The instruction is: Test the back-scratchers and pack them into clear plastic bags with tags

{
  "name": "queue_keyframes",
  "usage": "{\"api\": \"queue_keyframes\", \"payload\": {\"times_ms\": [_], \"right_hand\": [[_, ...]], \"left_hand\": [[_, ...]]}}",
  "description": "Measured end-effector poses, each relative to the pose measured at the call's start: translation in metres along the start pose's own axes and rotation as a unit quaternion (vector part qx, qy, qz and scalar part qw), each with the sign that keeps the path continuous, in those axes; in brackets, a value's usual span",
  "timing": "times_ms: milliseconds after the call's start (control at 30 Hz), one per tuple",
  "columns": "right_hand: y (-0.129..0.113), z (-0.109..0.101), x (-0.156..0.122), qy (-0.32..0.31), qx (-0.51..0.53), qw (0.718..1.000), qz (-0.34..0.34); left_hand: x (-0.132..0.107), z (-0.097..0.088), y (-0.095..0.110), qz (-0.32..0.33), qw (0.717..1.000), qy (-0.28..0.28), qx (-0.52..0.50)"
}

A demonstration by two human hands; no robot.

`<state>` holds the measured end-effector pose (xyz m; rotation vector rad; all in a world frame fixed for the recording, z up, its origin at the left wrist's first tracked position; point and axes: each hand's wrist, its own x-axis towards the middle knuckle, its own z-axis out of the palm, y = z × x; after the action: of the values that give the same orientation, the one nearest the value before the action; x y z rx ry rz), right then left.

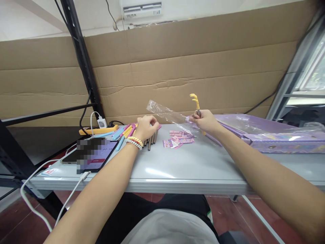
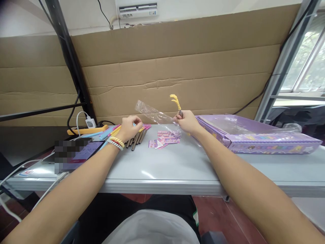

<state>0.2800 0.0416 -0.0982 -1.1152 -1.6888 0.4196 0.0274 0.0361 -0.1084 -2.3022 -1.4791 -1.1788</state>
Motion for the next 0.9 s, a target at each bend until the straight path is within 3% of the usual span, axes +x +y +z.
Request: {"api": "queue_keyframes", "payload": {"times_ms": [100,200,333,467,633,767,900], "right_hand": [[-0.005,0.007,-0.003,0.003,0.048,0.998,-0.042],[-0.009,0.01,-0.005,0.0,0.085,0.993,-0.083],[-0.01,0.017,-0.007,-0.019,0.09,0.992,-0.082],[-0.011,0.026,-0.013,-0.035,0.024,0.994,-0.097],[-0.017,0.033,-0.02,-0.073,-0.097,0.984,-0.133],[-0.017,0.033,-0.021,-0.128,-0.08,0.978,-0.142],[-0.012,0.033,-0.019,-0.132,-0.065,0.979,-0.141]], "left_hand": [[-0.003,0.005,0.004,0.019,0.99,-0.138,-0.022],[-0.005,0.01,0.009,0.022,0.974,-0.201,-0.102],[-0.004,0.014,0.016,0.011,0.943,-0.189,-0.274],[0.0,0.017,0.016,-0.042,0.905,-0.164,-0.389],[0.003,0.02,0.009,-0.122,0.852,-0.118,-0.494],[0.004,0.019,0.007,-0.165,0.812,-0.096,-0.552],[0.004,0.017,0.009,-0.21,0.776,-0.127,-0.581]]}}
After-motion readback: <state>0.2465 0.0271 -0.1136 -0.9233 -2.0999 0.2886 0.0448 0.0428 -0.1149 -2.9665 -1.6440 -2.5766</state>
